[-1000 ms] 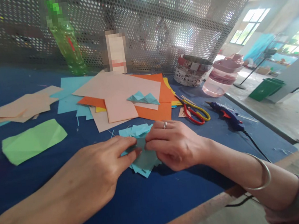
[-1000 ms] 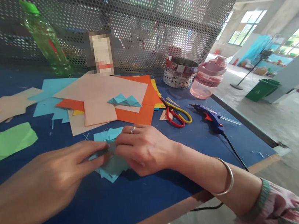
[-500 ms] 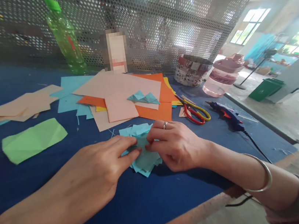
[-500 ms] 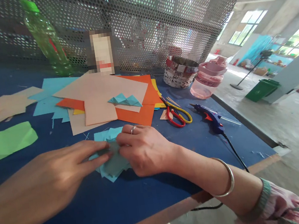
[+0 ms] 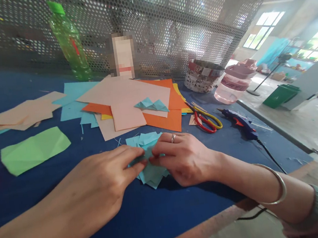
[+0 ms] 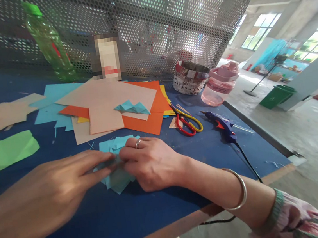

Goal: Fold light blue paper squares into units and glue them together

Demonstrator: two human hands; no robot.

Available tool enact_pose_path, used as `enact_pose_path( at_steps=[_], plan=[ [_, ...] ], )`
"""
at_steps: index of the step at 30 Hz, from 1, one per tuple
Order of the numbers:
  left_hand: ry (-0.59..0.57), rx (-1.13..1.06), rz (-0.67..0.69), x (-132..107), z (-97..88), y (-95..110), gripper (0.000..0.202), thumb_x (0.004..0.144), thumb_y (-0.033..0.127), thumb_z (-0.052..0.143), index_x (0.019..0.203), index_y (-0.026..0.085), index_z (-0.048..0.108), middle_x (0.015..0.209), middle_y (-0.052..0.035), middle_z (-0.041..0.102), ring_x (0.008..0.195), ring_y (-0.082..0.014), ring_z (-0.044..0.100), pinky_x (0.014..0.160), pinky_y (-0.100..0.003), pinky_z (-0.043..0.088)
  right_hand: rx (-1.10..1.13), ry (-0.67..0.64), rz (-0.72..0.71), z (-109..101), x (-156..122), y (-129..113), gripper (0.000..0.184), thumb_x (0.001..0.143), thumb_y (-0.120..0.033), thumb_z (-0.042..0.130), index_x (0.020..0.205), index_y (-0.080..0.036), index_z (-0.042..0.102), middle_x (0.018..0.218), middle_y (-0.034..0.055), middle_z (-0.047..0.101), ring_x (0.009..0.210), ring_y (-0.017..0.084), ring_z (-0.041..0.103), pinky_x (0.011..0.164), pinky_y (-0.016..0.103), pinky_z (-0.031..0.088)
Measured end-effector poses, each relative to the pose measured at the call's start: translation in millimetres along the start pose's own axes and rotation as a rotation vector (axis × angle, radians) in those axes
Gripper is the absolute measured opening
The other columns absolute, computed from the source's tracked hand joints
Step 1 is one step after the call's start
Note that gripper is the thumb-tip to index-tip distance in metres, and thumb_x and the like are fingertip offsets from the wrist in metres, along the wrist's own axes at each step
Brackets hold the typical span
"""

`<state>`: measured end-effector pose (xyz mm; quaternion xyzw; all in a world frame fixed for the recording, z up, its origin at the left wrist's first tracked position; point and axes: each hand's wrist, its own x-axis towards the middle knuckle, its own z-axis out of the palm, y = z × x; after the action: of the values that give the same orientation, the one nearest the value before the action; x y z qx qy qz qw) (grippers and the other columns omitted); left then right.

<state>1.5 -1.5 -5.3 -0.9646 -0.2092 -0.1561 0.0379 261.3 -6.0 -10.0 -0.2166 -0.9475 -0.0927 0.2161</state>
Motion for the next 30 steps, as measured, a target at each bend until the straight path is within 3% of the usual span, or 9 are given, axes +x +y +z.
enact_pose_path(
  at_steps=[6, 11, 17, 19, 21, 24, 27, 30],
  plan=[
    [0.052, 0.047, 0.035, 0.7, 2.1, -0.5, 0.053, 0.088, -0.001, 0.034, 0.115, 0.02, 0.074, 0.119, -0.0078, 0.078, 0.103, -0.024, 0.077, 0.081, -0.033, 0.064, -0.04, 0.007, 0.042, -2.4, 0.1, 1.6, 0.025, 0.088, -0.009, 0.05, 0.076, -0.017, 0.07, 0.083, 0.0067, 0.068, 0.083, 0.021, 0.057, 0.064, 0.034, 0.049],
    [0.066, 0.021, 0.035, -0.6, 0.0, -0.8, 0.051, 0.09, 0.001, 0.036, 0.115, 0.022, 0.076, 0.12, -0.0062, 0.078, 0.101, -0.0228, 0.077, 0.081, -0.032, 0.064, 0.041, -0.004, 0.021, -2.1, -0.1, 1.0, 0.029, 0.086, -0.006, 0.048, 0.085, -0.017, 0.074, 0.093, 0.0069, 0.072, 0.088, 0.02, 0.06, 0.066, 0.032, 0.051],
    [0.09, 0.004, 0.039, 0.6, -0.3, -4.5, 0.051, 0.089, 0.001, 0.037, 0.114, 0.022, 0.077, 0.12, -0.0054, 0.079, 0.103, -0.023, 0.077, 0.083, -0.032, 0.064, 0.055, 0.097, 0.068, -1.4, -0.4, 5.5, 0.028, 0.084, -0.004, 0.05, 0.083, -0.016, 0.075, 0.088, 0.0073, 0.074, 0.084, 0.022, 0.062, 0.067, 0.034, 0.052],
    [0.091, -0.021, 0.03, -0.2, 0.0, -5.8, 0.051, 0.089, 0.001, 0.038, 0.114, 0.023, 0.077, 0.121, -0.0051, 0.079, 0.105, -0.0228, 0.077, 0.083, -0.032, 0.065, 0.125, 0.185, 0.154, -0.5, -0.3, 8.9, 0.032, 0.084, -0.001, 0.048, 0.091, -0.016, 0.075, 0.095, 0.0077, 0.074, 0.086, 0.02, 0.063, 0.074, 0.034, 0.054],
    [0.094, -0.032, 0.024, -1.3, 0.4, -6.3, 0.052, 0.089, 0.0, 0.037, 0.113, 0.023, 0.076, 0.122, -0.0055, 0.078, 0.107, -0.0228, 0.076, 0.083, -0.033, 0.065, 0.2, 0.24, 0.336, 1.2, 0.2, 12.4, 0.035, 0.087, 0.0, 0.045, 0.099, -0.016, 0.074, 0.1, 0.0081, 0.073, 0.089, 0.018, 0.065, 0.081, 0.034, 0.054],
    [0.099, -0.054, 0.014, -2.0, 0.5, -4.8, 0.049, 0.09, 0.001, 0.037, 0.113, 0.024, 0.075, 0.122, -0.0055, 0.078, 0.108, -0.0227, 0.076, 0.083, -0.033, 0.066, 0.275, 0.163, 0.603, 3.4, 1.9, 15.0, 0.026, 0.092, -0.004, 0.05, 0.097, -0.017, 0.072, 0.098, 0.0073, 0.071, 0.087, 0.017, 0.065, 0.081, 0.032, 0.051],
    [0.14, -0.104, -0.043, -0.9, 0.3, -2.5, 0.049, 0.094, 0.002, 0.037, 0.115, 0.026, 0.075, 0.124, -0.0036, 0.078, 0.113, -0.0213, 0.074, 0.088, -0.031, 0.064, 0.293, 0.066, 0.693, 2.4, 5.0, 12.6, 0.01, 0.092, -0.011, 0.06, 0.091, -0.016, 0.068, 0.092, 0.0053, 0.069, 0.08, 0.015, 0.062, 0.076, 0.03, 0.047],
    [0.248, -0.122, -0.103, 0.4, 0.8, -3.6, 0.044, 0.097, 0.004, 0.039, 0.11, 0.025, 0.076, 0.122, -0.0028, 0.077, 0.114, -0.0202, 0.073, 0.095, -0.03, 0.062, 0.218, 0.07, 0.732, -2.4, 8.9, 6.7, 0.009, 0.094, -0.016, 0.064, 0.084, -0.017, 0.065, 0.085, 0.0032, 0.066, 0.074, 0.014, 0.058, 0.073, 0.029, 0.042]
  ],
)
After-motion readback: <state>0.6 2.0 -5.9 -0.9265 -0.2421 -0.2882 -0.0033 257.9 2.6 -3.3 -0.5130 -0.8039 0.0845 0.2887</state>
